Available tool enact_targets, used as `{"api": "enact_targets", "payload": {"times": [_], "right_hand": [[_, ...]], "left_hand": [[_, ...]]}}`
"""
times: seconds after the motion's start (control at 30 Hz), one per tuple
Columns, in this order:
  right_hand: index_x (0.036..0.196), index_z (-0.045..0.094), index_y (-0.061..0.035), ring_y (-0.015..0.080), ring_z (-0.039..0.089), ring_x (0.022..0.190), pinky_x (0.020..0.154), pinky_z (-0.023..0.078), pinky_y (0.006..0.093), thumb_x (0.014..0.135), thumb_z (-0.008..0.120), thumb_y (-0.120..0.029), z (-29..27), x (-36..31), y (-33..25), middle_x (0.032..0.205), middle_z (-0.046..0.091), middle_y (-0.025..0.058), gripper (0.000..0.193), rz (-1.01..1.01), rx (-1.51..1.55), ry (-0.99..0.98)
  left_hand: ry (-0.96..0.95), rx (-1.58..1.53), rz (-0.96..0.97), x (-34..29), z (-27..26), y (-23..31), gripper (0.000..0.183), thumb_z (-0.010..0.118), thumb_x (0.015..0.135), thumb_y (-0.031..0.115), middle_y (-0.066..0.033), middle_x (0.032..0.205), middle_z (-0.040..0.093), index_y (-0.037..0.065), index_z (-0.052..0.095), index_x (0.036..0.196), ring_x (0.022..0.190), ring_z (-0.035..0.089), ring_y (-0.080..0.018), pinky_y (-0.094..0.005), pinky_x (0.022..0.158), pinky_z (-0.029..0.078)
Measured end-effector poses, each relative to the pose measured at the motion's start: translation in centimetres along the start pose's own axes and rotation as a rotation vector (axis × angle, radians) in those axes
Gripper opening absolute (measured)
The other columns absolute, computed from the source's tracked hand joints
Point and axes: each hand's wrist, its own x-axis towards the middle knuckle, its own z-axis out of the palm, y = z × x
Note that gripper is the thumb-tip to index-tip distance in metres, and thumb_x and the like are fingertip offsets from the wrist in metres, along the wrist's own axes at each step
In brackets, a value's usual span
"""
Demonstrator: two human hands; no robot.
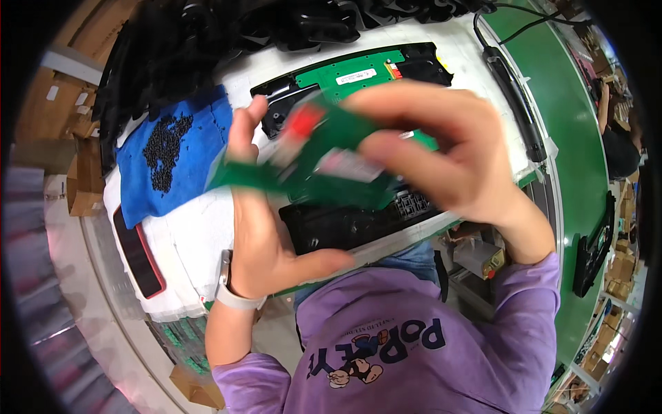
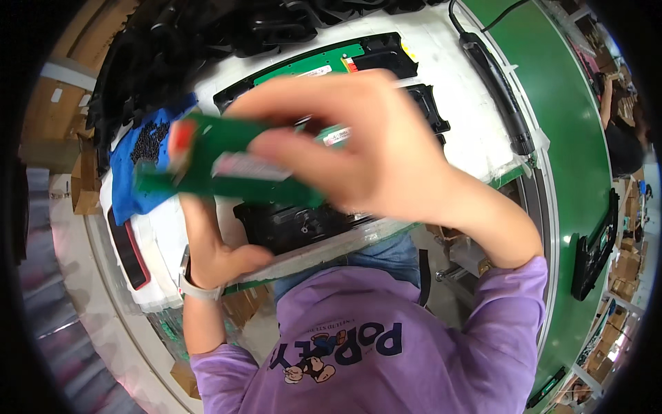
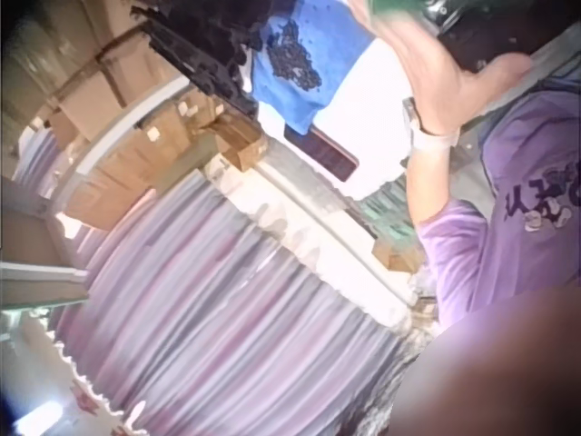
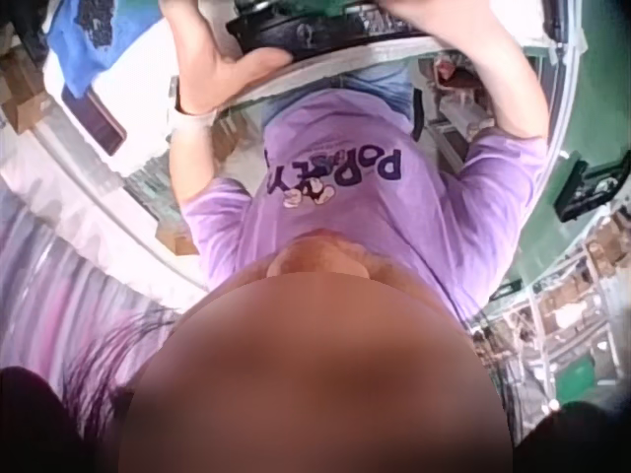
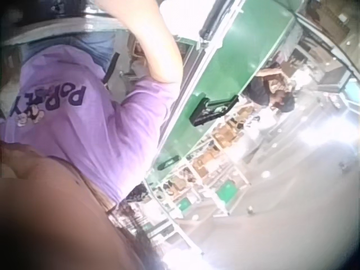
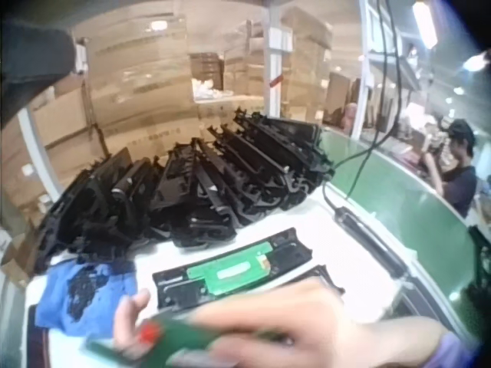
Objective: Assembling components and driving screws into printer toner cartridges at a workstation.
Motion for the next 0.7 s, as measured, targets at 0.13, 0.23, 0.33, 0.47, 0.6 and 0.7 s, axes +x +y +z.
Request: {"api": "enact_targets", "payload": {"times": [0.13,0.23,0.33,0.47,0.6,0.7], "right_hand": [[0.113,0.057,0.0,0.0058,0.059,0.077,0.067,0.044,0.0195,0.084,0.057,-0.003,-1.8,-3.7,-0.9,0.082,0.063,0.0025,0.03,0.299,0.277,0.355],[0.117,0.054,0.0041,0.0131,0.06,0.089,0.077,0.045,0.0227,0.087,0.055,-0.007,-1.9,-6.4,-0.4,0.099,0.064,0.0092,0.032,0.331,0.144,0.51],[0.115,0.053,0.0119,0.0183,0.062,0.092,0.083,0.047,0.0262,0.077,0.046,0.002,-3.0,-7.8,-1.1,0.105,0.062,0.0186,0.04,0.442,0.766,0.314],[0.11,0.056,0.0118,0.0178,0.064,0.085,0.077,0.05,0.0253,0.072,0.054,0.007,-1.3,-9.3,-1.8,0.101,0.063,0.0188,0.038,0.415,0.33,0.354],[0.094,0.067,0.002,0.012,0.046,0.043,0.039,0.032,0.0244,0.063,0.07,0.0,-1.3,-9.7,-1.3,0.052,0.048,0.0004,0.032,-0.221,-0.738,0.121],[0.093,0.066,0.0047,0.0071,0.035,0.039,0.037,0.024,0.0222,0.047,0.058,-0.005,-0.1,-10.3,-0.5,0.05,0.034,-0.005,0.048,-0.391,-0.917,0.015]], "left_hand": [[-0.177,0.379,0.241,1.4,-0.1,1.6,0.119,0.085,0.044,0.037,-0.0218,0.138,0.032,-0.003,0.024,0.137,0.128,0.028,-0.0425,-0.0484,0.105,0.023],[-0.289,0.461,0.236,1.0,0.7,1.6,0.109,0.084,0.046,0.038,-0.0169,0.137,0.036,0.001,0.033,0.135,0.13,0.028,-0.0386,-0.0599,0.098,0.025],[-0.339,0.608,0.214,1.1,0.8,2.1,0.112,0.085,0.044,0.035,-0.0175,0.136,0.038,0.001,0.031,0.136,0.13,0.028,-0.0401,-0.0544,0.104,0.022],[-0.391,0.612,0.169,1.4,0.6,2.0,0.107,0.083,0.048,0.037,-0.0161,0.135,0.038,0.002,0.032,0.135,0.131,0.028,-0.0357,-0.0617,0.098,0.024],[-0.422,0.625,0.113,1.6,0.9,2.2,0.108,0.083,0.046,0.035,-0.0166,0.134,0.04,0.003,0.032,0.136,0.131,0.025,-0.0387,-0.0611,0.101,0.021],[-0.416,0.615,0.101,1.5,0.9,2.0,0.109,0.084,0.044,0.033,-0.0168,0.133,0.042,0.003,0.032,0.136,0.132,0.024,-0.0409,-0.0605,0.103,0.018]]}}
